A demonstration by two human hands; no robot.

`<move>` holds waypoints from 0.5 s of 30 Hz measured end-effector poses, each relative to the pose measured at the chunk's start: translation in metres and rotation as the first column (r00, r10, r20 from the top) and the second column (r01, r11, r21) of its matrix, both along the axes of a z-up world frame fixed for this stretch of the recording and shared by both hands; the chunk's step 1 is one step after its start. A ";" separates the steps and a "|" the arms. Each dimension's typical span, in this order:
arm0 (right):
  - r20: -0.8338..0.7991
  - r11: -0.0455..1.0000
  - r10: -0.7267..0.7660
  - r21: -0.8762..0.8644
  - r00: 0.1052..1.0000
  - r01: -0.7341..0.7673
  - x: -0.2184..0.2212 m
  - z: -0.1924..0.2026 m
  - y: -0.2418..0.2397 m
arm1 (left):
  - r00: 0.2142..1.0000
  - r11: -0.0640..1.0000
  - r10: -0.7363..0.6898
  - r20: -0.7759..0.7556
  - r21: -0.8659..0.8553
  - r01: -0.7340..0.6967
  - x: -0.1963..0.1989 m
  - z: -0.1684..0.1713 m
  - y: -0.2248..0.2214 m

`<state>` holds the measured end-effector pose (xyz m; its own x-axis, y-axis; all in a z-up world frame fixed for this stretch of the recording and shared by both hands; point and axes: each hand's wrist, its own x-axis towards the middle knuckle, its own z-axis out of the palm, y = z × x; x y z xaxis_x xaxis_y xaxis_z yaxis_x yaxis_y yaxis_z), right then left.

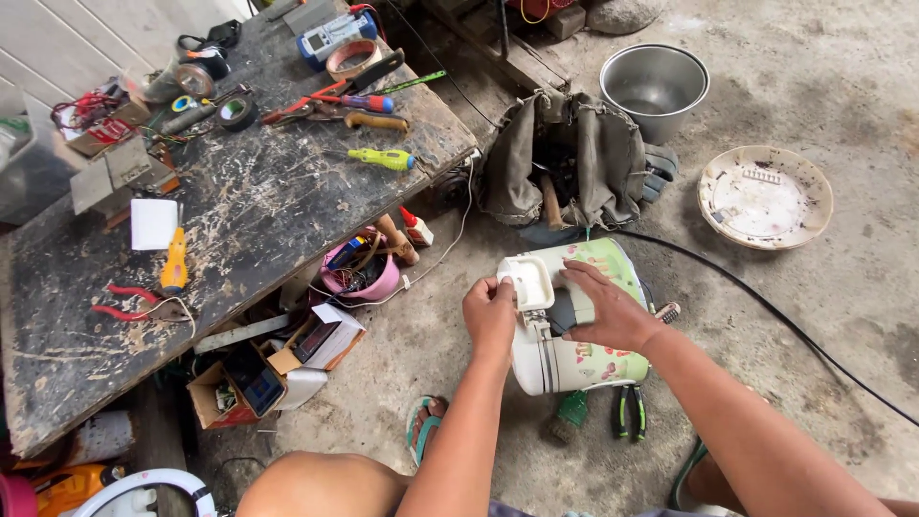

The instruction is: The person sits on the floor repairing a rice cooker. They use pliers to detach the heating base from the outer shell, brush the base, unscrew components with a screwdriver, reposition the base in the shell, and reassemble the cooker by fitting the lid and latching the handles.

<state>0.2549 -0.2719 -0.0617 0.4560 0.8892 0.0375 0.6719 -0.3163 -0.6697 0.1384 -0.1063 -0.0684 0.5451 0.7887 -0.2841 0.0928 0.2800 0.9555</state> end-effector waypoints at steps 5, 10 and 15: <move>-0.559 0.982 -0.103 0.076 0.823 0.174 0.020 -0.023 -0.005 | 0.983 0.966 -0.170 0.069 -0.185 0.180 -0.001 -0.022 -0.012; -0.779 0.921 -0.092 0.170 0.620 0.351 0.031 -0.049 -0.010 | 0.971 0.955 -0.223 0.087 -0.182 0.235 0.004 -0.049 -0.029; -0.704 0.916 -0.181 0.134 0.687 0.378 0.032 -0.046 0.000 | 0.963 0.963 -0.256 -0.088 0.067 0.262 0.000 -0.029 -0.030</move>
